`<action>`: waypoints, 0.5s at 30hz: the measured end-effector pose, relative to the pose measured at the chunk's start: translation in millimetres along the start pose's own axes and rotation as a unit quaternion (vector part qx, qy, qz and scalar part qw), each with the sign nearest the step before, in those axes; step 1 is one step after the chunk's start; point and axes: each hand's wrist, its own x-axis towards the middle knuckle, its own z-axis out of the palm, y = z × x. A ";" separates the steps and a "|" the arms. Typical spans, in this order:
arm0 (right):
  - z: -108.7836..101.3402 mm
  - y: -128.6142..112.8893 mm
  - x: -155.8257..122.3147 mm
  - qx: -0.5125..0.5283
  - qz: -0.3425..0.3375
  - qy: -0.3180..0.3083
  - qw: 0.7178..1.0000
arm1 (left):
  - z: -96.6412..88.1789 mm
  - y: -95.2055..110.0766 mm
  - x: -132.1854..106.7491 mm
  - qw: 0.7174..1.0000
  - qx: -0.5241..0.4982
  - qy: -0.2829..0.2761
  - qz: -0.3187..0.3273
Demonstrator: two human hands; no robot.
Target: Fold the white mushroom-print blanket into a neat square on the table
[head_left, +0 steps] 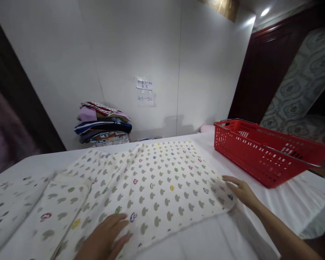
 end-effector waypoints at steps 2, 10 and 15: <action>15.2 -11.1 34.0 0.008 0.046 0.011 0.999 | 7.9 25.8 40.0 0.996 -0.013 -0.028 0.086; 69.0 -21.3 147.9 -0.183 0.159 0.008 0.970 | 74.1 70.3 92.2 0.960 -0.054 -0.108 0.252; 87.3 -21.0 187.5 -0.246 0.197 -0.015 0.949 | 101.6 64.0 88.7 0.953 0.024 -0.018 0.302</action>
